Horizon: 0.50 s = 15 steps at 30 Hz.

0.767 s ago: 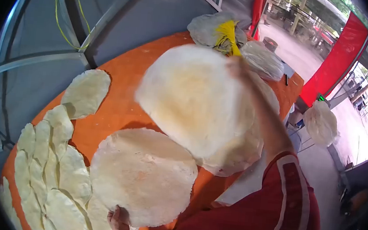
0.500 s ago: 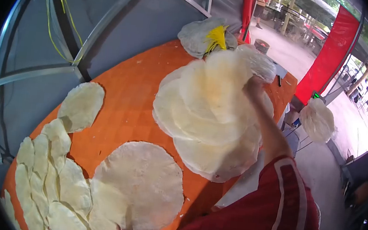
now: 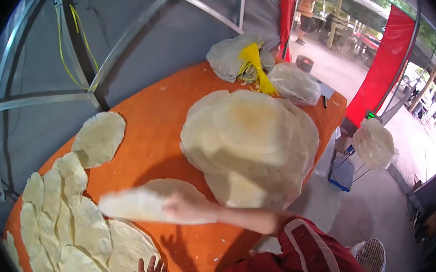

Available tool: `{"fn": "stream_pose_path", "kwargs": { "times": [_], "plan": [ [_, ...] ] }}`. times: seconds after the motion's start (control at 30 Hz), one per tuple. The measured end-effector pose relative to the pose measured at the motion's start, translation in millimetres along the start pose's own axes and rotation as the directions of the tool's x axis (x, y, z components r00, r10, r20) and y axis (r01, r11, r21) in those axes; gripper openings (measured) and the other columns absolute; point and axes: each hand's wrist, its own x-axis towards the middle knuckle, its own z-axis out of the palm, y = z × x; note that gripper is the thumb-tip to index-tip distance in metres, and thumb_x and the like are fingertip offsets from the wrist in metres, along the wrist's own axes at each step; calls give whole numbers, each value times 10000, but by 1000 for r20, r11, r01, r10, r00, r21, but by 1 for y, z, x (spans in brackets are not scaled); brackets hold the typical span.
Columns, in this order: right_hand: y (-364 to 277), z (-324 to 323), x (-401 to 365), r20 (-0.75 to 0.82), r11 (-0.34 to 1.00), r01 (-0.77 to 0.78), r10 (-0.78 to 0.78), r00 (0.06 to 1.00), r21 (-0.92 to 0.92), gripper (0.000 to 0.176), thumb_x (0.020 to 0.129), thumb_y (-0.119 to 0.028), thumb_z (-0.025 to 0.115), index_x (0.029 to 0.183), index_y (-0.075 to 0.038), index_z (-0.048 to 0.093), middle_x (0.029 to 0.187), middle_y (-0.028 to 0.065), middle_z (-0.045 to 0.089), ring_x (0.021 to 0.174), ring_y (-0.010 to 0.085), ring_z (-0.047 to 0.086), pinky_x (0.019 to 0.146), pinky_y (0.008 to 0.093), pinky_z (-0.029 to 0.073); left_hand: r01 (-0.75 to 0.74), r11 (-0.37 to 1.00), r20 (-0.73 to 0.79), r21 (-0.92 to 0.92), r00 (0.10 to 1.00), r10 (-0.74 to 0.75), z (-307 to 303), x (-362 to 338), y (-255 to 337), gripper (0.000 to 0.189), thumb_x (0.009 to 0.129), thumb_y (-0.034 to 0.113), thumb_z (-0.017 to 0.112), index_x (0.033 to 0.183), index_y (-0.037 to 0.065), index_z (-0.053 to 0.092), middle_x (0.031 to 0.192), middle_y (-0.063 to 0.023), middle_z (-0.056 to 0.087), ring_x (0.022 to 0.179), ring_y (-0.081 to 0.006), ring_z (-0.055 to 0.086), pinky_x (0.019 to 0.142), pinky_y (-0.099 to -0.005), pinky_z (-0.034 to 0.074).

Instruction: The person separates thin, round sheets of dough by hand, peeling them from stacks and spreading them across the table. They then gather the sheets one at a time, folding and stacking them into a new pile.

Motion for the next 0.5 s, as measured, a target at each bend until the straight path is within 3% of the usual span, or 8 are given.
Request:
{"fn": "stream_pose_path", "kwargs": {
  "times": [0.1, 0.17, 0.2, 0.23, 0.27, 0.4, 0.47, 0.5],
  "plan": [
    [10, -101, -18, -216, 783, -284, 464, 859, 553, 262, 755, -264, 590, 869, -30, 618, 711, 26, 608, 593, 99, 560, 565, 261, 456, 40, 995, 58, -91, 998, -34, -23, -19, 0, 523, 847, 304, 357, 1270, 30, 221, 1246, -286, 271, 1129, -437, 300, 960, -502, 224],
    [41, -141, -47, -418, 714, -38, 450, 789, 699, 269, 735, -223, 616, 889, -2, 608, 711, 51, 607, 601, 119, 567, 567, 254, 464, 42, 999, -14, 15, 999, -42, -25, -29, 1, 525, 841, 293, 358, 1267, 20, 222, 1241, -279, 285, 1133, -430, 295, 966, -490, 218],
    [86, -154, -63, -524, 726, 132, 346, 778, 675, 267, 717, -212, 631, 864, 9, 603, 692, 55, 600, 584, 125, 565, 542, 260, 466, 41, 999, -10, 30, 999, -41, -28, -31, 1, 526, 836, 284, 366, 1265, 15, 225, 1238, -279, 289, 1133, -428, 295, 967, -487, 217],
    [90, -169, -84, -659, 898, 9, 316, 682, 440, 226, 713, -195, 627, 806, 9, 602, 664, 56, 590, 552, 125, 556, 513, 266, 462, 45, 999, -2, 25, 999, -45, -31, -33, 1, 526, 836, 284, 366, 1265, 15, 225, 1238, -279, 289, 1133, -428, 295, 967, -487, 217],
    [129, -184, -96, -644, 784, -240, 612, 460, 573, 196, 703, -190, 628, 727, 2, 594, 621, 50, 573, 528, 126, 547, 493, 269, 455, 43, 999, 17, 31, 999, -44, -34, -33, 2, 528, 826, 271, 376, 1262, 11, 230, 1231, -277, 300, 1127, -426, 304, 968, -484, 218],
    [163, -184, -165, -708, 783, -481, 593, 384, 395, 185, 687, -180, 631, 646, -21, 545, 573, 38, 541, 496, 151, 533, 462, 291, 435, 78, 995, -64, 63, 995, -74, -22, -31, 4, 524, 802, 234, 401, 1247, -1, 257, 1203, -271, 336, 1095, -408, 349, 957, -473, 247],
    [147, -158, -175, -933, 285, -925, 182, 310, -251, 173, 705, -180, 610, 679, -30, 528, 551, 54, 523, 477, 152, 512, 425, 304, 407, 116, 990, -71, 80, 991, -111, -32, -26, -1, 515, 803, 233, 400, 1244, 4, 267, 1196, -266, 346, 1082, -398, 364, 940, -467, 276],
    [171, -139, -172, -936, 436, -866, 125, 330, -247, 175, 715, -192, 597, 697, -35, 520, 528, 65, 499, 465, 157, 493, 418, 317, 392, 158, 982, -88, 104, 985, -149, -40, -23, -4, 506, 803, 233, 398, 1240, 10, 276, 1190, -261, 355, 1069, -388, 379, 924, -461, 304]
  ]
}}
